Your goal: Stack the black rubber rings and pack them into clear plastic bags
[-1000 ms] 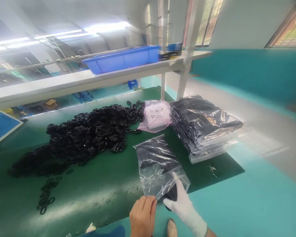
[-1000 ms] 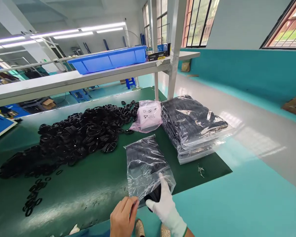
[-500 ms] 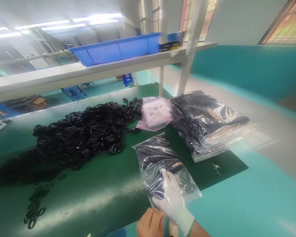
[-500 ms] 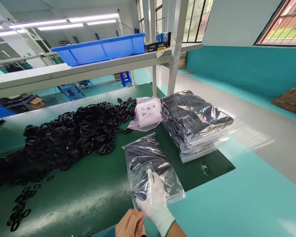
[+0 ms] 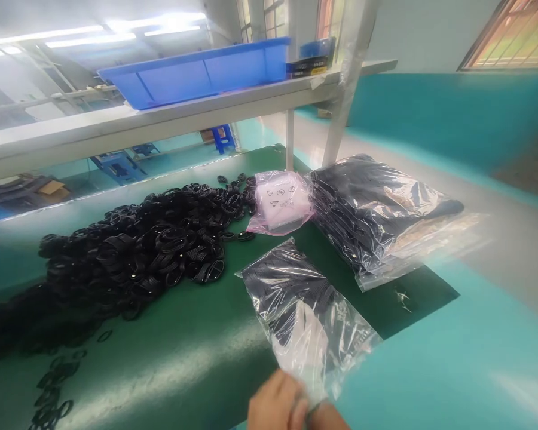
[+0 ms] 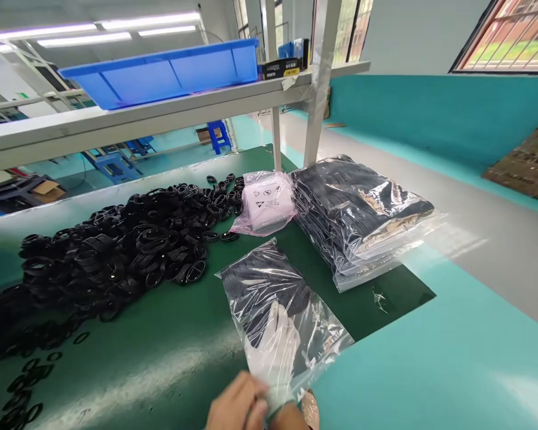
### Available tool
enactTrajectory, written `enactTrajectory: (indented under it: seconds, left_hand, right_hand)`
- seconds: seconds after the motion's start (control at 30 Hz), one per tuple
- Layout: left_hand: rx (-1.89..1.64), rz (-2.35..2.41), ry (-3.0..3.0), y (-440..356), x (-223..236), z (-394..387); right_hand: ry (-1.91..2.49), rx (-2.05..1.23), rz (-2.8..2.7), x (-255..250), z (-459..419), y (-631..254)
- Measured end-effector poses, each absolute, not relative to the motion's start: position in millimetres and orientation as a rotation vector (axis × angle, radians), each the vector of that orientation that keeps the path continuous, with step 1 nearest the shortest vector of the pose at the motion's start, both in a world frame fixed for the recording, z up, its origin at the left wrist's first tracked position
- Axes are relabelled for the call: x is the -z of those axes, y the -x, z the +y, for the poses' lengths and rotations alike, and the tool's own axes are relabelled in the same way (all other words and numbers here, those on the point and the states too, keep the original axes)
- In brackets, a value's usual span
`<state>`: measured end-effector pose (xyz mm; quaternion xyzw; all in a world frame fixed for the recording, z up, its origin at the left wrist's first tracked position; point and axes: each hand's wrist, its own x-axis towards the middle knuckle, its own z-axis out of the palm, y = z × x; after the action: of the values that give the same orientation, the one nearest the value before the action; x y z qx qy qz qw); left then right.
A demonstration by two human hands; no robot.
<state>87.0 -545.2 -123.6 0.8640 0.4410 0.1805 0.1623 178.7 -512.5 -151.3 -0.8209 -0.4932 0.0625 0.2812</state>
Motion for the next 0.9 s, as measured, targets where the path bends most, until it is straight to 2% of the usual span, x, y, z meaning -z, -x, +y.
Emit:
enactTrajectory:
  seconds: [0.1,0.3,0.53,0.63,0.8,0.9]
  left_hand:
    - [-0.338,1.412,-2.340,-82,105,-498]
    - [-0.051,1.343,-2.352,-94,84,-444]
    - [-0.198,1.108,-2.514,-147,97,-407]
    - [-0.184,1.125,-2.530,-157,109,-402]
    - [-0.177,1.094,-2.491,-157,106,-396]
    - [-0.296,1.135,-2.377,-132,93,-412]
  right_hand:
    - [2.185,-0.226,-1.331,159,-511,-181]
    - [1.995,-0.358,-1.343,155,-522,-193]
    - [2.126,-0.488,-1.080,156,-527,-186]
    - [2.270,-0.421,-1.130,150,-527,-189]
    - [2.317,-0.285,-1.265,147,-527,-186]
    - [2.286,-0.295,-1.268,150,-527,-183]
